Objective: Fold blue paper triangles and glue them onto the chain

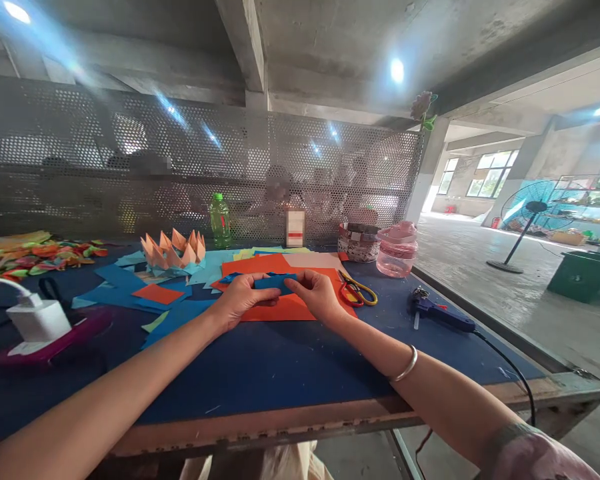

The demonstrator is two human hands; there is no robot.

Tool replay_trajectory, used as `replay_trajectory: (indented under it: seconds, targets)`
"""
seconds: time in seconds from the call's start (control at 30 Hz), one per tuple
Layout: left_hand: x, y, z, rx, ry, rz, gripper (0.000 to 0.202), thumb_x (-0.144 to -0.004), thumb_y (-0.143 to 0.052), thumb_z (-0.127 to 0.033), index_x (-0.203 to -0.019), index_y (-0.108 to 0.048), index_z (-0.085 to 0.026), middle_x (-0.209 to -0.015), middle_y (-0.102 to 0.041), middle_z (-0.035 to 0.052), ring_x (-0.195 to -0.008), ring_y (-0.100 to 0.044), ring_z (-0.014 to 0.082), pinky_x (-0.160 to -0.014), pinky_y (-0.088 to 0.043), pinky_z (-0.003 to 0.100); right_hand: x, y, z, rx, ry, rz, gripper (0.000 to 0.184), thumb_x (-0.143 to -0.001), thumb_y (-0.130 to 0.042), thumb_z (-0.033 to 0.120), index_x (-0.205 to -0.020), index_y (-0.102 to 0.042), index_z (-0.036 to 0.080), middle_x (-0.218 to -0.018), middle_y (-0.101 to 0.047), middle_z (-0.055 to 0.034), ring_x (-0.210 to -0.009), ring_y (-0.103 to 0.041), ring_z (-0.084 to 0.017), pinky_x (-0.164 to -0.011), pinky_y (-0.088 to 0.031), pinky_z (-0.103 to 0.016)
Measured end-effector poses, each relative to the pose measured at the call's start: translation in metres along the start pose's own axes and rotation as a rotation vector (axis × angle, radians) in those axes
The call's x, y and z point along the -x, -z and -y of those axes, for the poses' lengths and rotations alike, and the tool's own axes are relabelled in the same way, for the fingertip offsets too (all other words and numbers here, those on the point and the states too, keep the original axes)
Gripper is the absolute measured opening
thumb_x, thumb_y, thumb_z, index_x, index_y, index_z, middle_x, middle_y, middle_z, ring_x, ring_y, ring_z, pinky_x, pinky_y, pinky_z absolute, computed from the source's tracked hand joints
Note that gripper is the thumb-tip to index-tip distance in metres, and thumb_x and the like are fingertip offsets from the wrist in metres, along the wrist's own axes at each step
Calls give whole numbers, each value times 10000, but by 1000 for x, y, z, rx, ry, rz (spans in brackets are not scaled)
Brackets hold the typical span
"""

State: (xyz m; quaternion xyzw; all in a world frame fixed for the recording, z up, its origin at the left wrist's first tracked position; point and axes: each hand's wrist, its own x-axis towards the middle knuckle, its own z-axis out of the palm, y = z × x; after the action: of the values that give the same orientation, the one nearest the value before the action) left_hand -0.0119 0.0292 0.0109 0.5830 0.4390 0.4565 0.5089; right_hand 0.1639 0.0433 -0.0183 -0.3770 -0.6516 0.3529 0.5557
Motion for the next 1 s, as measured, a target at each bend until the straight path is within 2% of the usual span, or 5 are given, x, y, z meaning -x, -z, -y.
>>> replay_trajectory:
  seconds: [0.2, 0.37, 0.63, 1.0]
  targets:
    - [0, -2, -1, -13, 15, 1, 451, -482, -896, -377, -807, -679, -151, -657, -727, 14, -668, -685, 174, -756, -564, 332, 0, 0, -1, -3, 10, 7, 368, -704, -661, 497, -616, -457, 204, -584, -367, 62, -560, -333, -95, -540, -268, -247]
    - [1, -2, -3, -33, -4, -11, 408, -485, -890, -381, -750, -681, -152, -658, -722, 9, -633, -675, 161, -747, -568, 328, -1, 0, -2, 0, 11, 25, 354, -724, -652, 495, -635, -477, 200, -584, -394, 59, -558, -351, -96, -540, -285, -241]
    - [0, -1, -3, -82, -64, -41, 387, -529, -870, -409, -760, -677, -166, -664, -710, 4, -656, -681, 177, -759, -556, 342, 1, -2, -3, -2, 32, 159, 255, -691, -719, 409, -806, -644, 193, -749, -668, 6, -699, -581, -144, -682, -448, -266]
    - [-1, 0, -3, -216, -155, -57, 339, -559, -848, -414, -740, -679, -182, -637, -711, 3, -656, -667, 182, -698, -510, 300, -1, -3, -8, -13, 14, 144, 250, -669, -730, 363, -813, -639, 181, -764, -671, 4, -709, -587, -146, -680, -433, -269]
